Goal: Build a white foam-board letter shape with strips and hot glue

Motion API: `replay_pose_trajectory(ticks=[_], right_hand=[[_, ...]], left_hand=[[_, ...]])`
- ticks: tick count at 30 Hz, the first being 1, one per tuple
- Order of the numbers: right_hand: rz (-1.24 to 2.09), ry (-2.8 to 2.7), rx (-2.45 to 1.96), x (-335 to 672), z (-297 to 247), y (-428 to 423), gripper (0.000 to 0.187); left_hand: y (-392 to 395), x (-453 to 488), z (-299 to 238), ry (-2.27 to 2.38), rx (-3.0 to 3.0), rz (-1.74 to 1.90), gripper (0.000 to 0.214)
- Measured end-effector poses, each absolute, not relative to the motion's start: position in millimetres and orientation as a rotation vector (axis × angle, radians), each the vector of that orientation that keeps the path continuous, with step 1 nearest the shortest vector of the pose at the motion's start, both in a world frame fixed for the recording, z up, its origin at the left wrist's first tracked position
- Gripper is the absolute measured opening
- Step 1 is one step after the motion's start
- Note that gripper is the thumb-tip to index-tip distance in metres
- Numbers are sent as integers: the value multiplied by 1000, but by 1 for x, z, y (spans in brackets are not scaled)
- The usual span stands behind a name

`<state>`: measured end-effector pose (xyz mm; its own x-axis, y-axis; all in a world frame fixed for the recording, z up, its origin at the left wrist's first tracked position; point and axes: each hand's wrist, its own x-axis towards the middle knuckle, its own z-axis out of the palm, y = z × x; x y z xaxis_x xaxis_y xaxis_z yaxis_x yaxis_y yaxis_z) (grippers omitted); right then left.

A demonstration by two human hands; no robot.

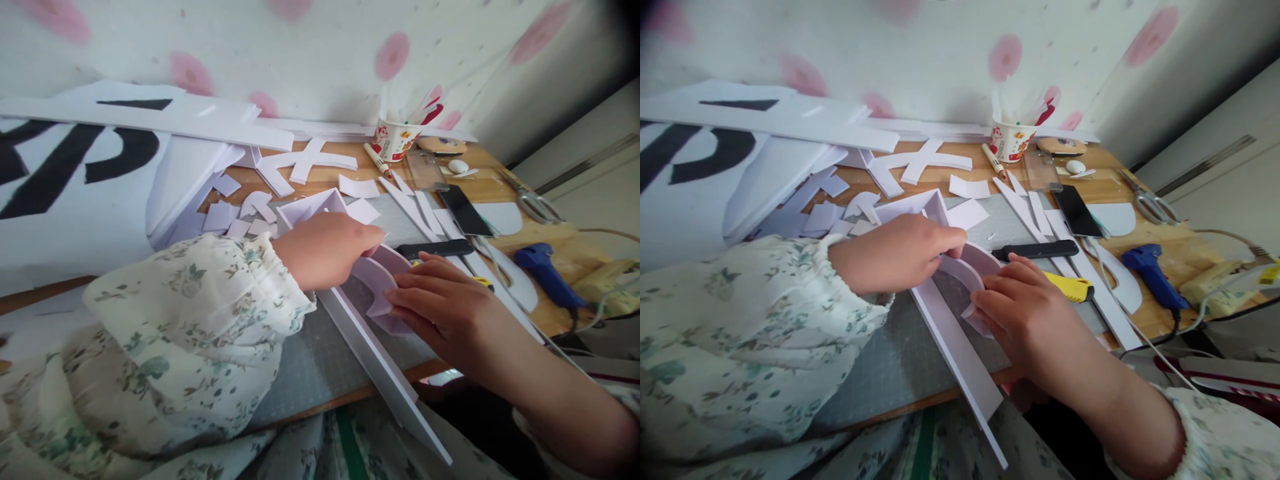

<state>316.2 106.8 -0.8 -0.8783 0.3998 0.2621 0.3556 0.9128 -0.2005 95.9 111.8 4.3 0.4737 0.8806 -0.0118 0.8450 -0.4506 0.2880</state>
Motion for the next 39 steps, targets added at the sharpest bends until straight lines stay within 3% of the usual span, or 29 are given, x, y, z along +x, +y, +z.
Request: replay_pose_trajectory(ticks=[13, 33, 39], right_hand=[[173, -2814, -546, 315, 2, 105, 20], [379, -2831, -645, 315, 2, 108, 27], [262, -2854, -622, 312, 0, 109, 27]], left_hand=[[112, 95, 3, 1435, 2478, 270, 25], [112, 95, 3, 1493, 2428, 171, 25], [109, 100, 4, 1533, 2539, 115, 25]])
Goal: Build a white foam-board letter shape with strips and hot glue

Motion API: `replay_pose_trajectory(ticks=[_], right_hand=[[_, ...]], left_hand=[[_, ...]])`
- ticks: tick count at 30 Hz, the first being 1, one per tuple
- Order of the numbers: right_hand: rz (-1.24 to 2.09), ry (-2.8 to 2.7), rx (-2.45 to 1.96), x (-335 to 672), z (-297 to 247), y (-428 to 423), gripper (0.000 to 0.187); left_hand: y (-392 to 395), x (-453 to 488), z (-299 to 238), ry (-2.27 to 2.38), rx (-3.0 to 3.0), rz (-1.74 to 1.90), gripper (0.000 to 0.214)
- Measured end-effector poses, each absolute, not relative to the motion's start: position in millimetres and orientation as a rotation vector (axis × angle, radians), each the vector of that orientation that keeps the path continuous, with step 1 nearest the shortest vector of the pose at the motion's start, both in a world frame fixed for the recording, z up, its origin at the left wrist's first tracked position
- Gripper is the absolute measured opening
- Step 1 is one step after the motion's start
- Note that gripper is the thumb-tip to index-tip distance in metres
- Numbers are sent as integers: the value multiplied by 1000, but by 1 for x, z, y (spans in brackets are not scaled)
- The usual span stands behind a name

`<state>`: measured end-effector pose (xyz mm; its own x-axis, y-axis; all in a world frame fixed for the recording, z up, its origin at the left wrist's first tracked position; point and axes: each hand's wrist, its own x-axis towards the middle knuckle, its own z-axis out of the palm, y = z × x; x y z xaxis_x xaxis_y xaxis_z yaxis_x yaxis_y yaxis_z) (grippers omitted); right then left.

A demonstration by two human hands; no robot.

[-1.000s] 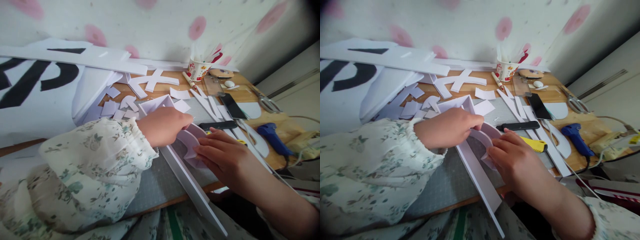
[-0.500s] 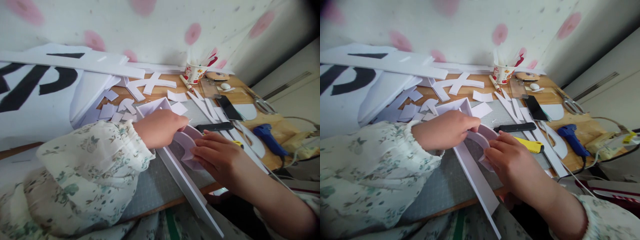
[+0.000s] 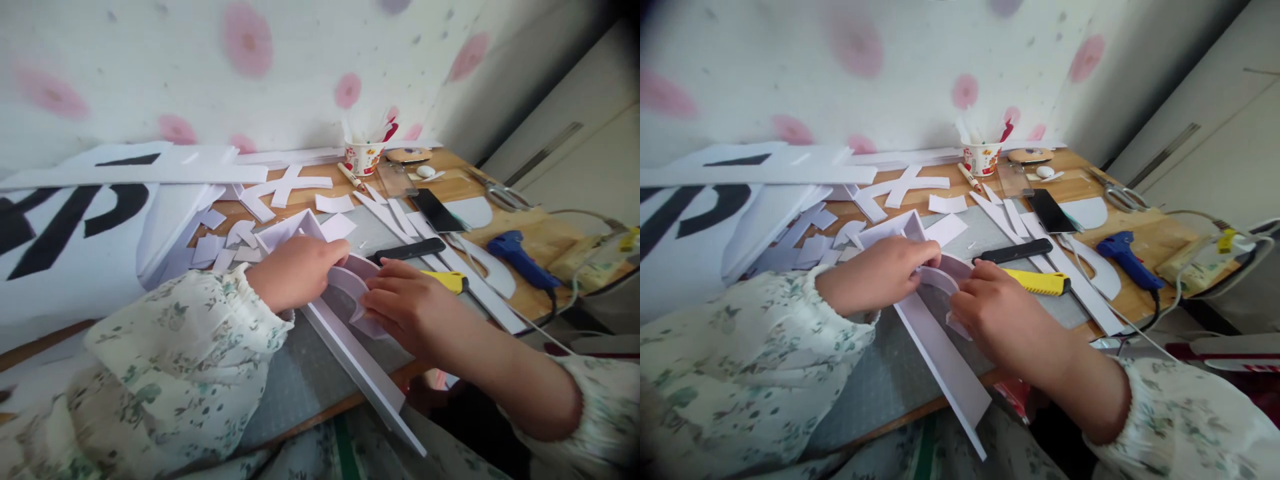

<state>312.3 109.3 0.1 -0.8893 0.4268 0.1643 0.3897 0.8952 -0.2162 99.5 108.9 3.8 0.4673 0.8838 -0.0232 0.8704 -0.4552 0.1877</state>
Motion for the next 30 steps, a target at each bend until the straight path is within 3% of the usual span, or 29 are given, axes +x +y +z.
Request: replay_pose_trajectory(ticks=[13, 25, 30], right_hand=[[108, -2881, -547, 313, 2, 111, 27], [30, -2901, -545, 311, -2, 112, 23], [29, -2900, -532, 310, -3, 114, 24]], left_hand=[[117, 123, 29, 1481, 2800, -415, 22], [118, 119, 21, 1497, 2775, -408, 24], [118, 123, 24, 1487, 2733, -410, 35]])
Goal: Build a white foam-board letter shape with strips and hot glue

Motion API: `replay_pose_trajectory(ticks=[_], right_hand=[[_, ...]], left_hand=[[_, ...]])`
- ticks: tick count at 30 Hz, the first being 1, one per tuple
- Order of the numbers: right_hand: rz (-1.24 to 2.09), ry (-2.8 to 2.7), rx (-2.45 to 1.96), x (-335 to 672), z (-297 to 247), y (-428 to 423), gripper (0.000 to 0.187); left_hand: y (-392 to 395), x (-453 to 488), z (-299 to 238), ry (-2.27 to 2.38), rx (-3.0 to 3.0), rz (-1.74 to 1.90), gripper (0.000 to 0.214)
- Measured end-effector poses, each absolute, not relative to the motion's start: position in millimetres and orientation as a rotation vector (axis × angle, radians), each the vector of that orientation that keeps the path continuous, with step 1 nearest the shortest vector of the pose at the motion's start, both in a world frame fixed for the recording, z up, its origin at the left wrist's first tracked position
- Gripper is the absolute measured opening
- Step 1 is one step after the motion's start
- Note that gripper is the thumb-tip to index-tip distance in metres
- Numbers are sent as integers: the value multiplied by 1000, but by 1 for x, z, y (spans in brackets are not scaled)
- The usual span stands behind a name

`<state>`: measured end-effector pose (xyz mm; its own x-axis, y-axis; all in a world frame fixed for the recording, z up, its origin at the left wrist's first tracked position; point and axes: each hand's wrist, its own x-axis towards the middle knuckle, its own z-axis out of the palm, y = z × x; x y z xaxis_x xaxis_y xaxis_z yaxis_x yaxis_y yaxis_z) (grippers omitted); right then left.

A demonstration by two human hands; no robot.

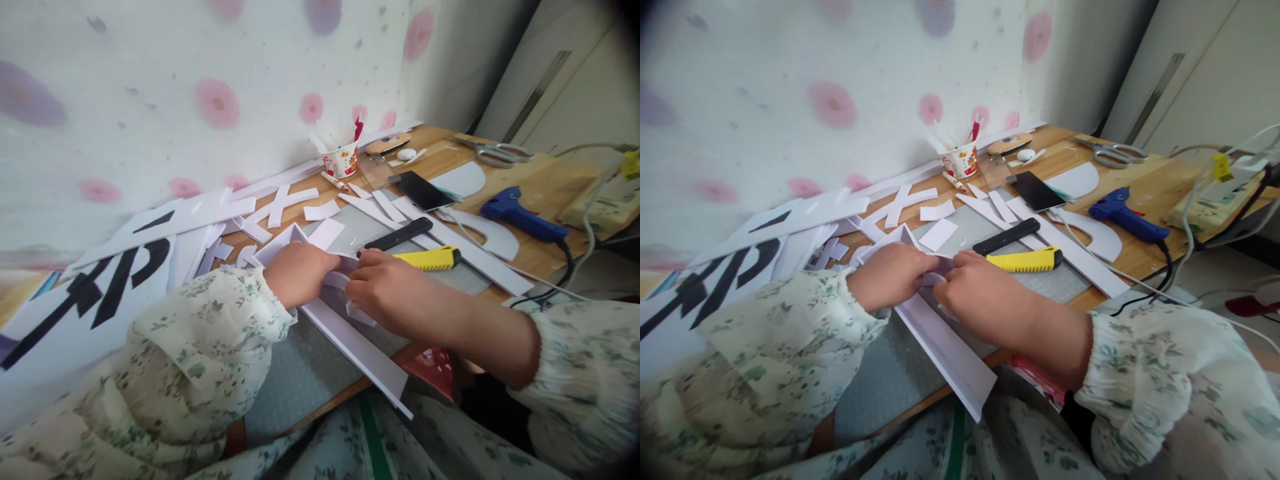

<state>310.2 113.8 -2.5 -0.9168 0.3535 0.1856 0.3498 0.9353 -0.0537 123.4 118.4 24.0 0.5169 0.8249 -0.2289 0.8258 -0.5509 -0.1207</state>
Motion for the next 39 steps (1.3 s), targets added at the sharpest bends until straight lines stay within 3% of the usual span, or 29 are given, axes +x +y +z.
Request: replay_pose_trajectory(ticks=[13, 22, 39], right_hand=[[-43, -2882, -530, 311, -8, 114, 23], [84, -2835, -563, 312, -9, 113, 24], [118, -2835, -560, 310, -8, 113, 27]], left_hand=[[114, 115, 23, 1463, 2722, -279, 25], [111, 78, 30, 1402, 2624, 302, 21], [117, 80, 13, 1375, 2559, 321, 21]])
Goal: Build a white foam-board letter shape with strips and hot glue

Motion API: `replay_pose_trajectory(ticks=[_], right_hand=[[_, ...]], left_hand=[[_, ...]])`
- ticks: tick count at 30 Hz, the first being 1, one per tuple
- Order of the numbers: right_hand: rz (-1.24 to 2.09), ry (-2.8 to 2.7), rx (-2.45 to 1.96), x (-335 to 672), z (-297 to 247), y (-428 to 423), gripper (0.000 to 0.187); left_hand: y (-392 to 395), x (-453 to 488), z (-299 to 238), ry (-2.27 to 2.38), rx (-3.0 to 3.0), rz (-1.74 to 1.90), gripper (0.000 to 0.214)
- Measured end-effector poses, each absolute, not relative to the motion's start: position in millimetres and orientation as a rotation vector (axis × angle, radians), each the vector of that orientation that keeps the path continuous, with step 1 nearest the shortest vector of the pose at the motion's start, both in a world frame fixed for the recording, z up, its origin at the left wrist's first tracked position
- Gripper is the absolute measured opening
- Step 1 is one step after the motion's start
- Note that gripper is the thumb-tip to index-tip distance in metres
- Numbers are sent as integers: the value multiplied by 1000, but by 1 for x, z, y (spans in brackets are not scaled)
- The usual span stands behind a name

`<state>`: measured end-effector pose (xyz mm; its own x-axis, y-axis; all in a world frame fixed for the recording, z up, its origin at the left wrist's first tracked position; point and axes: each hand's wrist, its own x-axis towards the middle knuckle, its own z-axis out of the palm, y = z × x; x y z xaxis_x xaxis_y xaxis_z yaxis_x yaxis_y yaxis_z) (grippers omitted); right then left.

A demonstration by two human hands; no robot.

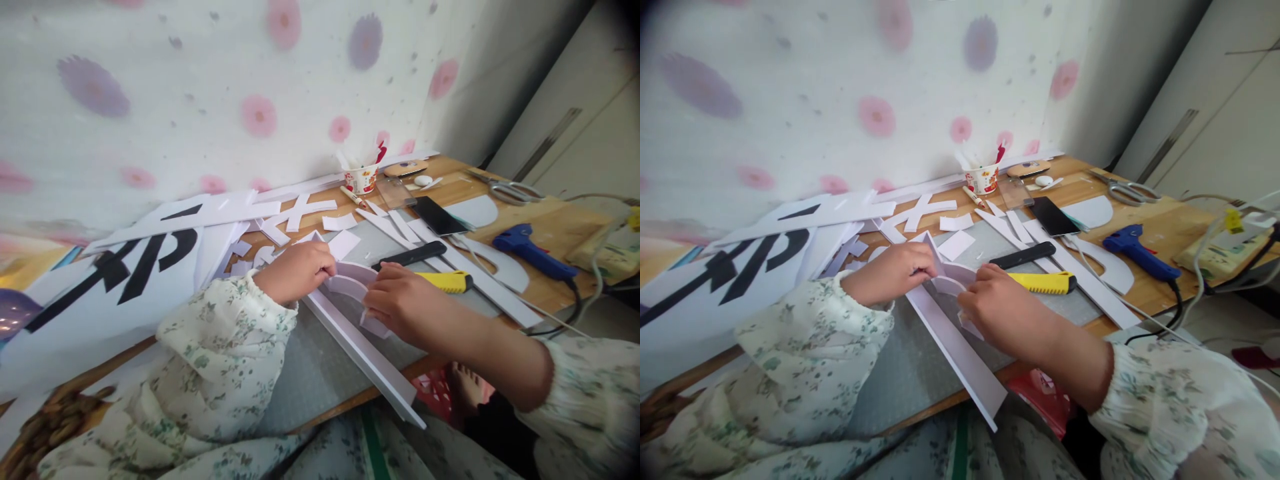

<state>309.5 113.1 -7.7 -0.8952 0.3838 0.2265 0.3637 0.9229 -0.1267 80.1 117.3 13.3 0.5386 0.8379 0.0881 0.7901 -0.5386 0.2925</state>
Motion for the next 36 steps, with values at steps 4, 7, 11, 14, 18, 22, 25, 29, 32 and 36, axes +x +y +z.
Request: replay_pose_trajectory(ticks=[4, 7, 11, 14, 18, 22, 25, 29, 32, 36], right_hand=[[100, -2817, -540, 310, -11, 114, 26], [120, -2807, -553, 312, -11, 113, 27], [131, -2814, -567, 312, -10, 113, 27], [134, -2805, -559, 312, -10, 112, 28], [162, -2766, -566, 312, -11, 110, 20], [160, -2695, -546, 321, -4, 111, 15], [273, -2566, -543, 336, 3, 116, 12], [780, -2259, -540, 354, 8, 119, 15], [1200, -2031, -505, 356, 6, 116, 19], [1455, -1797, -524, 352, -2, 109, 29]], left_hand=[[118, 81, 12, 1369, 2551, 338, 21], [118, 80, 11, 1380, 2546, 344, 21], [118, 81, 12, 1379, 2550, 321, 20], [117, 83, 12, 1401, 2557, 309, 20], [117, 83, 11, 1429, 2535, 308, 20], [117, 79, 15, 1390, 2486, 418, 20], [115, 76, 21, 1407, 2266, 756, 22], [107, 80, 22, 1093, 1688, 1018, 35], [101, 86, 16, 751, 1471, 876, 40], [92, 96, 14, 498, 1310, 834, 61]])
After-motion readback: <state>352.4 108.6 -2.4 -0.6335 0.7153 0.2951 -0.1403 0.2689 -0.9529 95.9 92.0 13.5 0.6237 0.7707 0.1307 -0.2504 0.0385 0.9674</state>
